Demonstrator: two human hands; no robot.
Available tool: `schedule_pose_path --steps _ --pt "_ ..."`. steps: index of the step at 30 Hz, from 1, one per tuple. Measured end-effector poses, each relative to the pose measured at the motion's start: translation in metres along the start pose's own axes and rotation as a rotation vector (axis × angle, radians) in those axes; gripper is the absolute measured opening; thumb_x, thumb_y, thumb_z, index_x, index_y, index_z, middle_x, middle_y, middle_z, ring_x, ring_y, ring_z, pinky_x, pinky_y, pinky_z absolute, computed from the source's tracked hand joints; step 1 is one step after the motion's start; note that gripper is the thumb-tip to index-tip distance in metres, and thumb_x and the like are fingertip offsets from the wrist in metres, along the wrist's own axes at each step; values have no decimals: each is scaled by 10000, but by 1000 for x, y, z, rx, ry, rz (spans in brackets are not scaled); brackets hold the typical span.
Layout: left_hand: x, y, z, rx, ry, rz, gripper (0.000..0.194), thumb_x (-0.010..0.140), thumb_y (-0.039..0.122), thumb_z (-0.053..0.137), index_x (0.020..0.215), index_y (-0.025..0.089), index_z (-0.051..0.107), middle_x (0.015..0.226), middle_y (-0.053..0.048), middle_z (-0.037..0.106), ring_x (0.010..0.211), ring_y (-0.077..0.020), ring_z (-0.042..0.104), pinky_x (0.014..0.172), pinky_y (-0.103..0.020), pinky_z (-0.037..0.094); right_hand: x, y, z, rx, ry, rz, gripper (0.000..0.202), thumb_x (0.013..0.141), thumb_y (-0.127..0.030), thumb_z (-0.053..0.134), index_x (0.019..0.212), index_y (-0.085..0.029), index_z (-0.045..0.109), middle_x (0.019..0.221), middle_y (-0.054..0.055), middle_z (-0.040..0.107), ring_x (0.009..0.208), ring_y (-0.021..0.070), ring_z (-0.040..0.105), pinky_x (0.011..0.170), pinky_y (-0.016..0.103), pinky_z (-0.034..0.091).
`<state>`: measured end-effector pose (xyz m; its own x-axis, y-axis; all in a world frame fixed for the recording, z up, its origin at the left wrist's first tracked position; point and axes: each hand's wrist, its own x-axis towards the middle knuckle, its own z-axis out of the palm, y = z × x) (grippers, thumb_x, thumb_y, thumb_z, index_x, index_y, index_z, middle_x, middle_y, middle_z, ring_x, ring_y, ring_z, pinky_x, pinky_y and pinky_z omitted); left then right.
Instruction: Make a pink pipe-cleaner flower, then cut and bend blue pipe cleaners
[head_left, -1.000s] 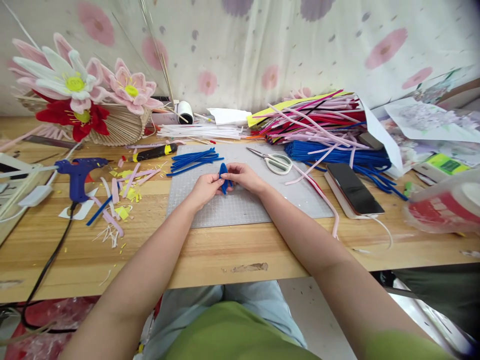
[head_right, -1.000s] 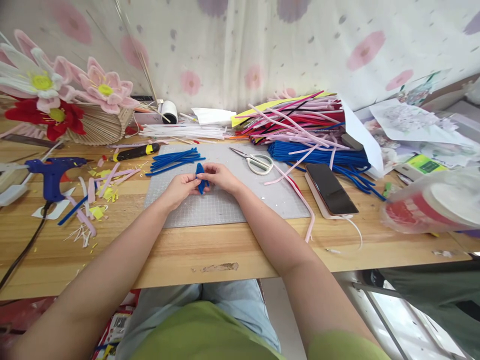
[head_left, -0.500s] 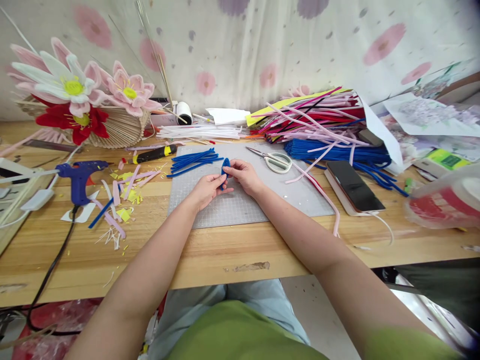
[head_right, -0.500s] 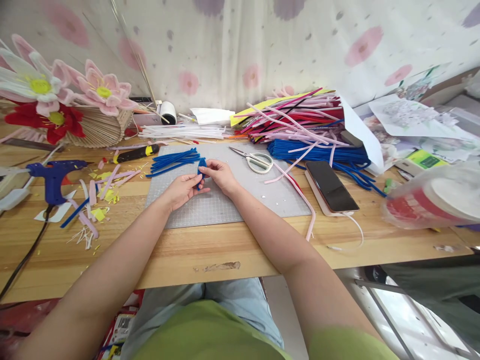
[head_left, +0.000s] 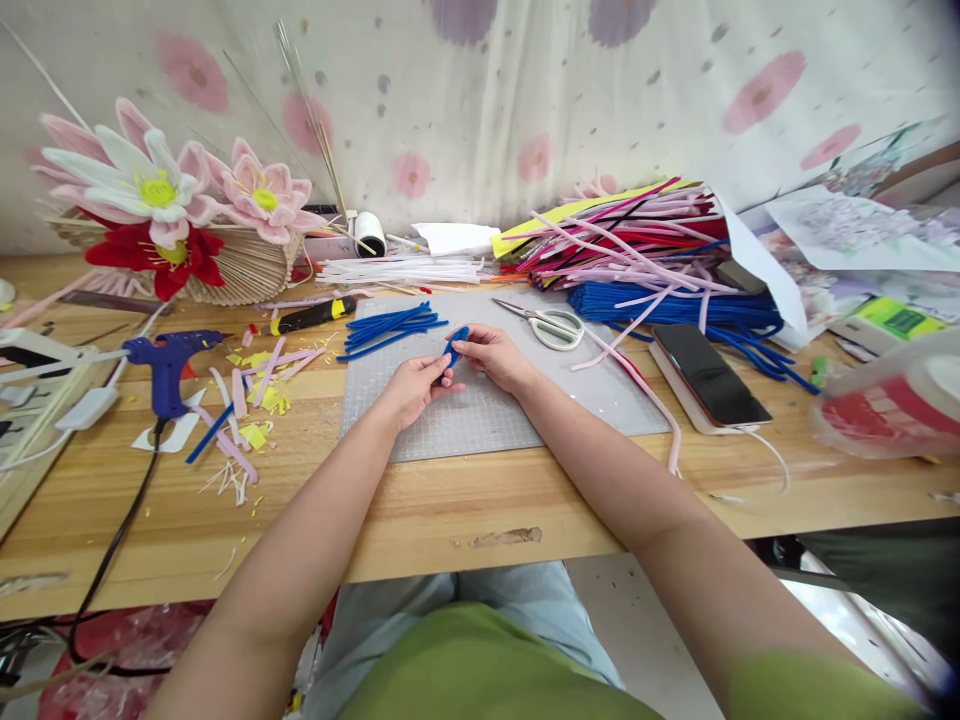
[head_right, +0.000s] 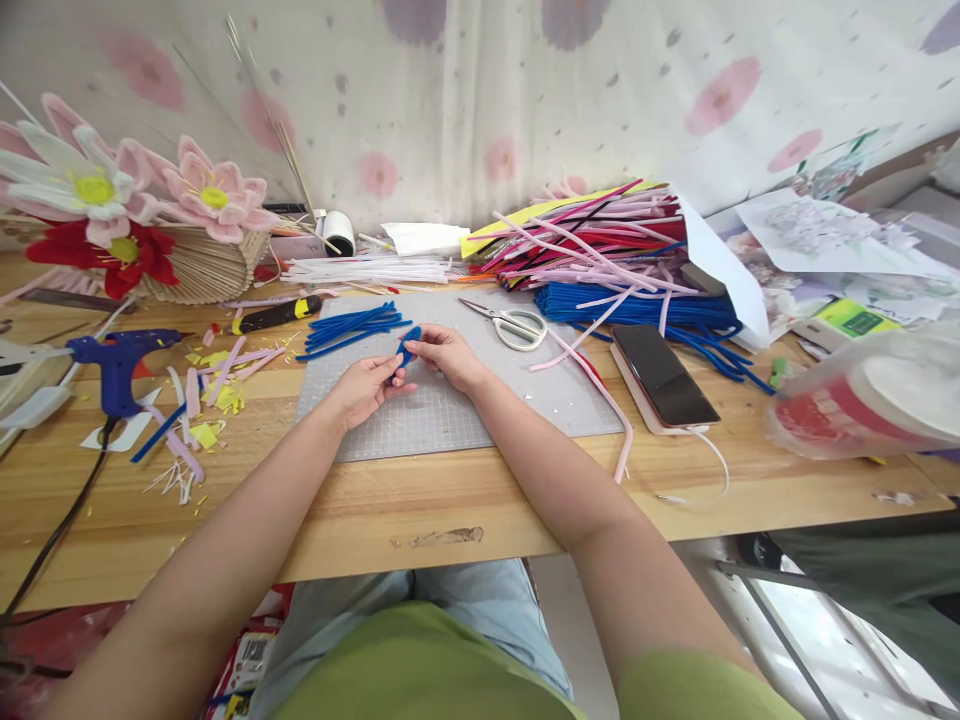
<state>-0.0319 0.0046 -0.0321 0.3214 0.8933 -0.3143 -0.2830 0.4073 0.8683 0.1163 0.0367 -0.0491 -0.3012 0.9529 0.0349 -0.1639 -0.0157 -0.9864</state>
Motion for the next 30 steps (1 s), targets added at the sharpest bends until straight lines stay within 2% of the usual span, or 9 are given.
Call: schedule_pose_path --steps 5,12,16,20,23,26,30 --pt "-2 2 1 -42 -64 -39 172 811 141 525 655 84 569 568 25 465 530 -38 438 819 -361 517 0 1 5 -54 54 -31 271 614 -372 692 769 -163 616 599 -33 541 526 63 451 426 186 242" --pt "5 -4 1 46 24 105 147 752 141 596 618 80 605 573 11 518 573 -54 504 778 -335 526 -2 -3 7 -63 79 -80 241 628 -370 683 677 -159 579 577 -42 519 493 48 394 450 198 268" --pt "7 -5 2 63 52 90 79 744 143 605 744 80 652 663 -37 617 595 -85 570 687 -308 536 0 -7 6 -85 28 -88 239 644 -379 673 677 -163 576 596 -39 531 520 57 429 499 206 325" --pt "7 -4 6 50 96 73 116 781 173 571 761 80 638 711 -62 641 613 -106 603 631 -276 535 4 -6 8 -143 120 -154 225 630 -362 674 651 -166 565 570 -36 533 526 76 456 535 227 370" --pt "4 -4 9 -90 110 49 148 823 152 504 753 85 616 643 -36 607 566 -80 569 680 -291 543 7 -1 12 -227 194 -229 214 645 -361 655 644 -172 556 586 -27 540 549 91 480 561 241 397" --pt "3 -1 9 -325 38 -41 219 850 83 402 765 87 604 587 -12 560 541 -59 534 783 -320 536 7 1 13 -300 231 -274 210 663 -368 638 662 -176 553 629 -17 551 589 102 504 593 250 417" --pt "2 2 4 -395 -32 -139 214 840 56 405 776 82 608 619 -25 579 597 -68 565 841 -338 520 5 -3 12 -273 169 -259 243 673 -397 631 653 -178 528 603 -25 531 570 95 494 582 245 414"
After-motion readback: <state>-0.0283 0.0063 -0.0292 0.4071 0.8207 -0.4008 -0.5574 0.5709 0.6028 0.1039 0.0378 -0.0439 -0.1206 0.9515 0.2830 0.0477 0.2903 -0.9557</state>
